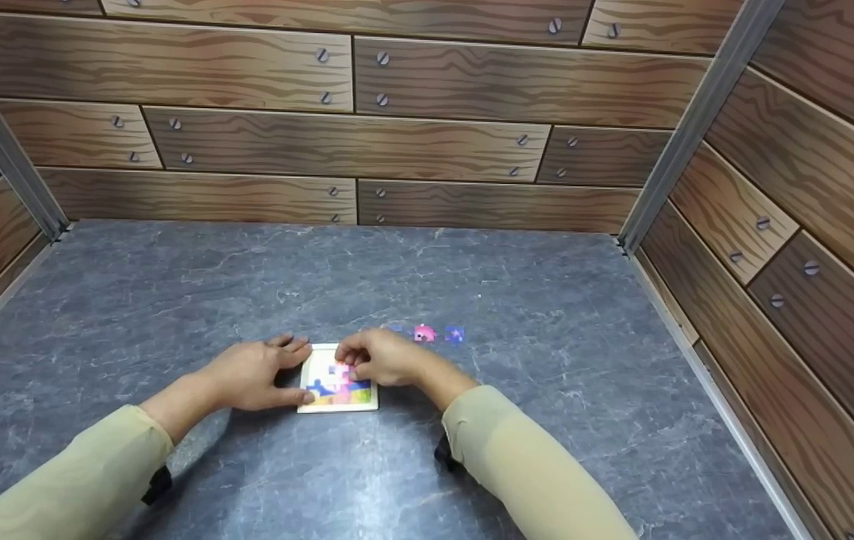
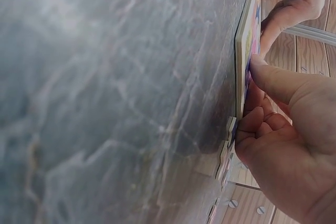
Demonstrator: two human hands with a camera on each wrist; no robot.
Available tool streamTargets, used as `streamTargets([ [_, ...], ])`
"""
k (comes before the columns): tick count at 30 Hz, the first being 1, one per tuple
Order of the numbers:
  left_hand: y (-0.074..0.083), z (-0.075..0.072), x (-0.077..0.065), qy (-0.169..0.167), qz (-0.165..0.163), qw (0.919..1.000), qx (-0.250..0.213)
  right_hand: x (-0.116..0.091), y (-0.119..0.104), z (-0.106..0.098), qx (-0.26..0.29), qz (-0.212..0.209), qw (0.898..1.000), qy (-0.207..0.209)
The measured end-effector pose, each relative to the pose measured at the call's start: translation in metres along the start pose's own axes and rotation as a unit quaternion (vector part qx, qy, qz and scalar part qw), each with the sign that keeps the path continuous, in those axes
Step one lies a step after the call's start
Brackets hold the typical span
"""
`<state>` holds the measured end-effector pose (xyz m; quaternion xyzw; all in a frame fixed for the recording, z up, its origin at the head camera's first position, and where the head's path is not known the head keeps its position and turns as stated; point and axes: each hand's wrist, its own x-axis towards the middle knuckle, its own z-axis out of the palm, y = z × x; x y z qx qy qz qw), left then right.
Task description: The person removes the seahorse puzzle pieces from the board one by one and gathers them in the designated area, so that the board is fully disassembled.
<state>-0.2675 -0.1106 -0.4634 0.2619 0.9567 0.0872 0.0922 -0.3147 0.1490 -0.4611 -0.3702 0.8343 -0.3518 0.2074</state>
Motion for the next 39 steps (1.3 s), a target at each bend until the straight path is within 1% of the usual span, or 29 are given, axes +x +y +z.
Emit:
streamTargets([
  [9,0.0013,-0.0019,0.0007,-0.004,0.002,1.0000,0.000,-0.0010,-0.0019,-0.0013,-0.005,0.008,1.000,0.002],
  [20,0.0010,0.0001,0.0025,0.002,0.003,1.0000,0.008,-0.0003,-0.0015,-0.0005,-0.005,0.009,1.000,0.002],
  [28,0.0007,-0.0010,0.0007,-0.004,-0.006,1.0000,0.006,-0.0009,-0.0027,0.0012,-0.014,0.013,1.000,0.007],
  [32,0.0010,-0.0011,0.0007,-0.003,-0.007,1.0000,0.006,-0.0014,-0.0021,0.0022,-0.016,0.009,1.000,0.010],
  [39,0.0011,-0.0011,-0.0001,-0.003,-0.003,1.0000,0.008,-0.0027,-0.0009,0.0038,-0.003,-0.001,1.000,0.024],
])
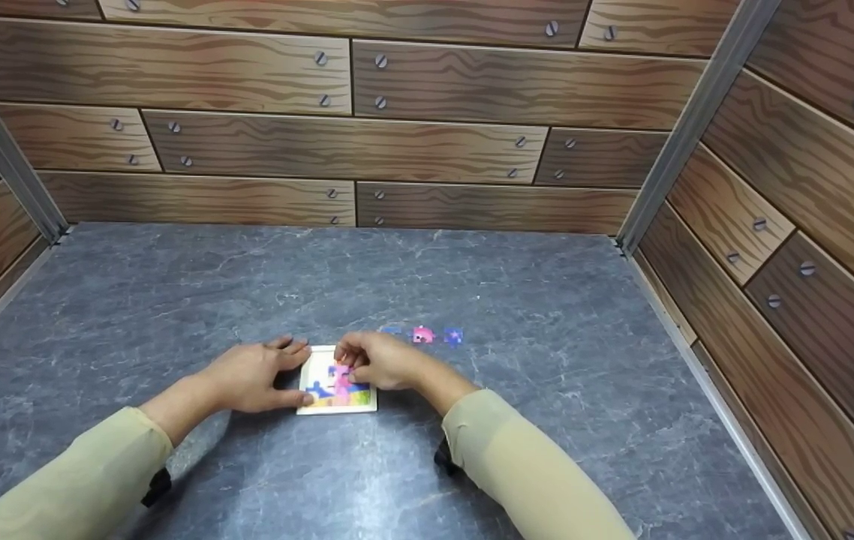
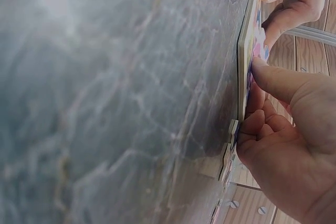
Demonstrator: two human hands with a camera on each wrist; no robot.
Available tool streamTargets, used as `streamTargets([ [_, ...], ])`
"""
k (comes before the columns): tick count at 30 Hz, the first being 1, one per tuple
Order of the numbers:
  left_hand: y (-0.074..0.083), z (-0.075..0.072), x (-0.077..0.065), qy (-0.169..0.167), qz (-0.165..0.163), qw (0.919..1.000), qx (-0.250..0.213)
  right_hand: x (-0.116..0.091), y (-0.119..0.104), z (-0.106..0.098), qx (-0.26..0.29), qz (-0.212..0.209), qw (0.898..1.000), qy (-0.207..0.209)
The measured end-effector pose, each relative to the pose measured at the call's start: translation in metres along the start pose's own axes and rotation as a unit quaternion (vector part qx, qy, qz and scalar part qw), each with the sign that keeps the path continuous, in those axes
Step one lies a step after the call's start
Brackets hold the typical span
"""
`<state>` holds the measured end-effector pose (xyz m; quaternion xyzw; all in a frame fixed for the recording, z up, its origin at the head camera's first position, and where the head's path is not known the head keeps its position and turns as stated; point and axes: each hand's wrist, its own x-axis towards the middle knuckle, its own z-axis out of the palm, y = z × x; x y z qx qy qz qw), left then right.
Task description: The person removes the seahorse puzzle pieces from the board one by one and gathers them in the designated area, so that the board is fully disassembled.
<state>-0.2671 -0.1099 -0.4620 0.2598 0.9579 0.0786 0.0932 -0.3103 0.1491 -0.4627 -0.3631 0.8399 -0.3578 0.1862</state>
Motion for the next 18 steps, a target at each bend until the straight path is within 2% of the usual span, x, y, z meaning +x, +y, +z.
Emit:
streamTargets([
  [18,-0.0004,0.0016,-0.0006,0.003,0.004,1.0000,0.004,-0.0015,-0.0012,0.0015,-0.002,0.012,1.000,0.012],
])
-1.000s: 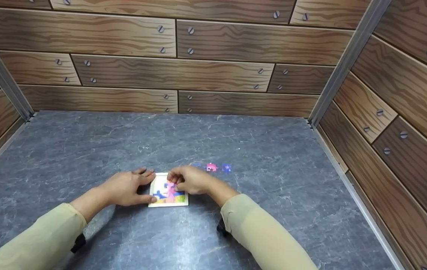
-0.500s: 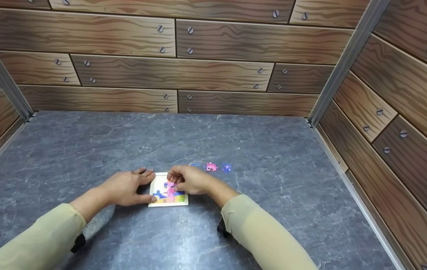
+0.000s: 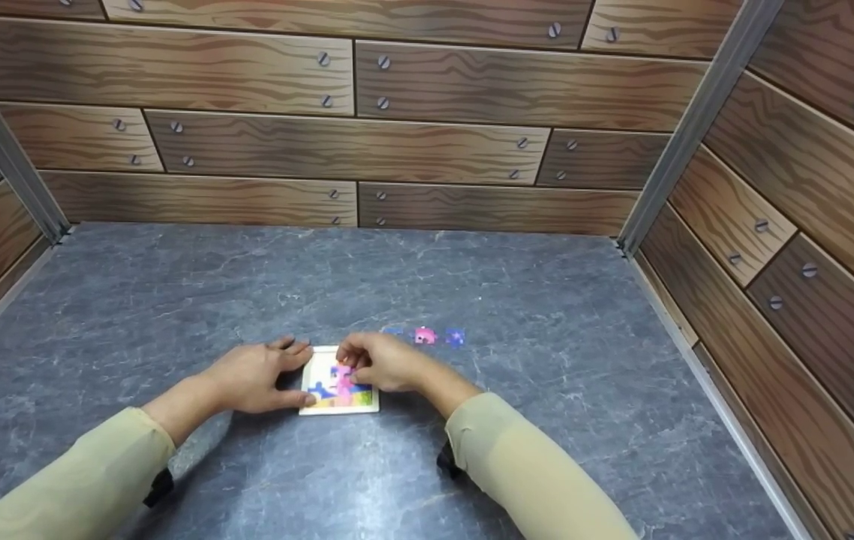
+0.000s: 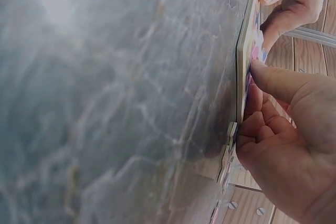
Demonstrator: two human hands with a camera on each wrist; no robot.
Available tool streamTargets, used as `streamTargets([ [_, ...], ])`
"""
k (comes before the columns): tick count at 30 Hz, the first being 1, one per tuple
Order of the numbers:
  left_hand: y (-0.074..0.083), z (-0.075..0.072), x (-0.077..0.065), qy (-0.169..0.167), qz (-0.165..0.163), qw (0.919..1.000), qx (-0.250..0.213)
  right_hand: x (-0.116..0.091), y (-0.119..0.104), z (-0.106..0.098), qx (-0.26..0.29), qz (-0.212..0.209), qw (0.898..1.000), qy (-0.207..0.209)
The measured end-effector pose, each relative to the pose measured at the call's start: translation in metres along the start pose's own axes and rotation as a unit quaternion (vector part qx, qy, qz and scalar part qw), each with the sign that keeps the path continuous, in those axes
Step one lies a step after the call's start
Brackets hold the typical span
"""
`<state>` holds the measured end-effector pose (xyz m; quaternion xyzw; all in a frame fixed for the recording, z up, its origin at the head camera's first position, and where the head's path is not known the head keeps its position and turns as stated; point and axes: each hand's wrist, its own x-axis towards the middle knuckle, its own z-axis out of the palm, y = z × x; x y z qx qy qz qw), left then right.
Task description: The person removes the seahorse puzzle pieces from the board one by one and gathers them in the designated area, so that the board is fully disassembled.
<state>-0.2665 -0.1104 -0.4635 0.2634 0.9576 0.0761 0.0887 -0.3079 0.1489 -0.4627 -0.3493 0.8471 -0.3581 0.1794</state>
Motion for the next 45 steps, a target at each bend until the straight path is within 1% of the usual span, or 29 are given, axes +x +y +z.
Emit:
streamTargets([
  [7,0.0009,-0.0004,0.0013,-0.003,-0.003,1.0000,0.001,-0.0014,0.0008,0.0015,-0.008,0.004,1.000,0.007],
  [12,0.0003,-0.0004,0.0008,0.002,0.002,1.0000,0.000,-0.0015,0.0005,0.0009,-0.015,-0.007,1.000,0.012],
  [18,-0.0003,-0.0004,0.0013,-0.012,-0.007,0.9999,0.002,-0.0011,-0.0005,0.0006,-0.037,-0.023,0.999,0.020],
  [28,0.0004,-0.0014,0.0015,-0.010,-0.006,0.9999,-0.003,-0.0025,-0.0004,0.0002,-0.032,-0.010,0.999,0.020],
  [35,-0.0001,-0.0015,0.0022,-0.013,-0.004,0.9999,0.003,-0.0013,-0.0026,0.0007,-0.024,-0.005,0.999,0.022],
  [45,0.0005,-0.0019,0.0013,-0.014,-0.008,0.9999,0.003,-0.0003,-0.0051,0.0016,-0.045,-0.007,0.999,0.028],
])
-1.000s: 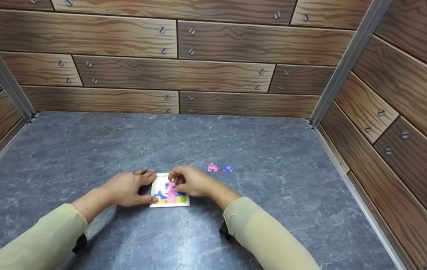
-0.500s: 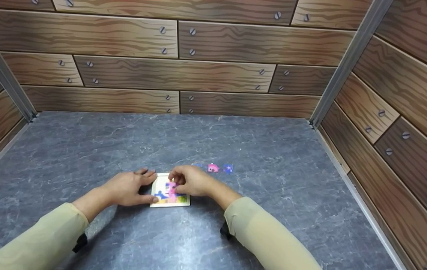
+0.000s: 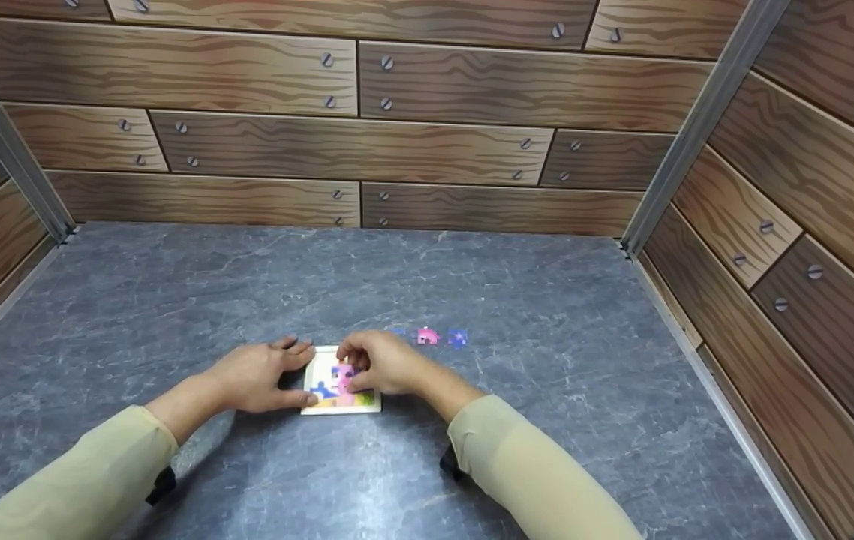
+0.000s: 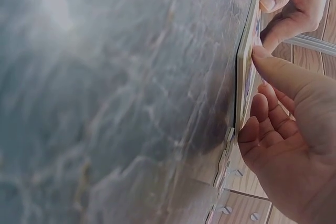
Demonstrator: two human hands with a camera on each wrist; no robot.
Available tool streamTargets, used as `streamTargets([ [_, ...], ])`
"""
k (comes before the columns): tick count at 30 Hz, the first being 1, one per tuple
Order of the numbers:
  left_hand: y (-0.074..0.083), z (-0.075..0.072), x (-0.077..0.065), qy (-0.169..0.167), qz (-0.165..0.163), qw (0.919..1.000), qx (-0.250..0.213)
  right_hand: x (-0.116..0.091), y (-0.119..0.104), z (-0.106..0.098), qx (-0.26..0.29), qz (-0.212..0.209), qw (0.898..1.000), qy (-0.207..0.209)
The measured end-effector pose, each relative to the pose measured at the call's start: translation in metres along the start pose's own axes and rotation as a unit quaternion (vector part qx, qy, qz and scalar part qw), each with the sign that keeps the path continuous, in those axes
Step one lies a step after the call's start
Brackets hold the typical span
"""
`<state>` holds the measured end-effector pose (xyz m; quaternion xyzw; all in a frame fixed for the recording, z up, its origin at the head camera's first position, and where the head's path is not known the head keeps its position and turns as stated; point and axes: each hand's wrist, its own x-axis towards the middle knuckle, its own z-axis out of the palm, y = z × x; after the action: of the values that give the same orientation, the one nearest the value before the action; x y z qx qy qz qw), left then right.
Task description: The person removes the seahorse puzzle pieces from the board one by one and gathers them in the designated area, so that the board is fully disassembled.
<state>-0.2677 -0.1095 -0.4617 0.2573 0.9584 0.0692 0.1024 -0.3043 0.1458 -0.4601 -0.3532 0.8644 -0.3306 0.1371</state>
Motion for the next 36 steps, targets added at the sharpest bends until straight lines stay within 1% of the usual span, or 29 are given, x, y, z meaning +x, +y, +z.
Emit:
streamTargets([
  [5,0.0000,0.0004,0.0004,0.004,0.001,1.0000,0.000,-0.0006,-0.0022,0.0000,-0.013,-0.006,1.000,0.003],
  [12,0.0005,-0.0004,-0.0005,0.006,0.001,1.0000,-0.004,-0.0007,-0.0041,0.0007,-0.036,-0.025,0.999,0.008],
  [20,0.0004,-0.0001,-0.0005,0.008,0.002,1.0000,-0.001,-0.0004,-0.0006,0.0007,-0.056,-0.035,0.998,0.001],
  [25,0.0003,0.0004,-0.0009,0.012,0.006,0.9999,-0.002,-0.0013,0.0019,0.0011,-0.047,-0.026,0.999,0.000],
  [29,-0.0003,0.0012,-0.0004,0.011,0.006,0.9999,-0.002,-0.0029,0.0013,0.0003,-0.028,-0.018,0.999,0.006],
  [32,-0.0008,0.0017,0.0000,0.008,0.004,1.0000,-0.002,-0.0046,0.0004,-0.0017,-0.016,-0.024,0.999,0.015],
  [36,-0.0008,0.0018,0.0000,0.008,0.003,1.0000,-0.004,-0.0073,0.0006,-0.0069,-0.016,-0.037,0.999,0.029],
])
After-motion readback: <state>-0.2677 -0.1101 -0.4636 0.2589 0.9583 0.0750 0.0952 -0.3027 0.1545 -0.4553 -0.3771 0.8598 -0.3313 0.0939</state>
